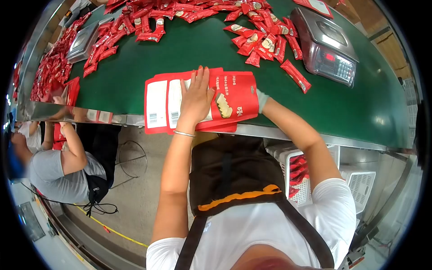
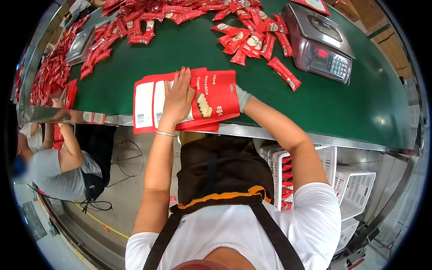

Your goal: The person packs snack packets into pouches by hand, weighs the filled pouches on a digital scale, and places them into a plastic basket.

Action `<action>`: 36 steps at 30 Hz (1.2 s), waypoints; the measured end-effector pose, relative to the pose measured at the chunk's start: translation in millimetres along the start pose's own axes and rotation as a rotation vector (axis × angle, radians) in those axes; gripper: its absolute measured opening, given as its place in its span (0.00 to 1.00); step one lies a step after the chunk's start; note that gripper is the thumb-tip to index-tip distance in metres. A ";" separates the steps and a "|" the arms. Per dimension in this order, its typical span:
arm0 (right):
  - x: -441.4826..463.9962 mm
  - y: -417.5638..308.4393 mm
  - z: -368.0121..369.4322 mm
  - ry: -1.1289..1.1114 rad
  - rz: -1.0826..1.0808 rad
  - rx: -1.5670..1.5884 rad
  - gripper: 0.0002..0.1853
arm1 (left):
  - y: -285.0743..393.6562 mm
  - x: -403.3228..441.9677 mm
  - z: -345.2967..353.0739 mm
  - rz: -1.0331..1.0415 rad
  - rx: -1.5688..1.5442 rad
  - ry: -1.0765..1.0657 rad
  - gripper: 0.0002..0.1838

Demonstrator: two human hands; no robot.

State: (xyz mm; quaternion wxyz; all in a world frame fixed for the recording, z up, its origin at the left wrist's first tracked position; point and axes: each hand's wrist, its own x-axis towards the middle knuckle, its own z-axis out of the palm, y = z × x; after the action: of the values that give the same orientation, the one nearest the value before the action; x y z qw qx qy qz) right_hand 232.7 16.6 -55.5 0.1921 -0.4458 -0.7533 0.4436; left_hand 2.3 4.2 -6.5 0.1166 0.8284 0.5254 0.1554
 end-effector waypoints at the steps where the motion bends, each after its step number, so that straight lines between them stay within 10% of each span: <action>1: 15.9 8.1 7.0 -0.124 0.019 0.323 0.28 | -0.3 0.6 0.0 0.012 0.003 0.019 0.33; 3: 28.0 10.3 11.2 -0.362 0.055 0.971 0.30 | 1.4 -1.8 -0.6 -0.003 0.093 0.066 0.33; 7: -19.1 -20.7 -10.4 0.064 0.058 0.670 0.27 | 6.6 -3.1 -4.7 0.019 0.209 0.048 0.32; 10: -49.9 -48.1 -25.4 0.417 0.072 0.331 0.25 | 6.2 -1.9 -5.0 0.013 0.151 0.026 0.31; 11: -71.4 -15.4 -41.1 0.702 -0.113 -0.279 0.21 | 6.6 -0.7 -5.2 -0.006 0.123 0.012 0.31; 13: -108.8 -0.9 -77.0 0.960 0.230 -0.933 0.29 | 4.7 0.7 -4.9 -0.003 0.123 0.029 0.30; 15: -123.3 10.0 -102.1 0.767 0.562 -0.945 0.30 | 4.9 -3.6 -3.5 0.015 0.133 0.036 0.30; 21: -121.9 -66.0 -69.2 0.287 0.452 -0.137 0.23 | 2.3 -2.9 -2.5 0.017 0.120 0.061 0.30; 29: -6.4 9.1 -3.5 -0.078 -0.090 0.701 0.32 | 10.3 2.3 -14.6 0.074 0.229 0.027 0.31; 36: 11.7 2.5 5.1 -0.213 -0.008 0.612 0.31 | 5.8 -0.7 -19.7 0.125 0.062 -0.010 0.37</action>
State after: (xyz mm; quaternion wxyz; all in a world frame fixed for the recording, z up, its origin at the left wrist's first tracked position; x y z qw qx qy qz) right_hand 224.3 24.4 -61.5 0.2391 -0.3156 -0.6025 0.6930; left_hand -0.6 1.6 13.7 0.0834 0.8635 0.4767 0.1416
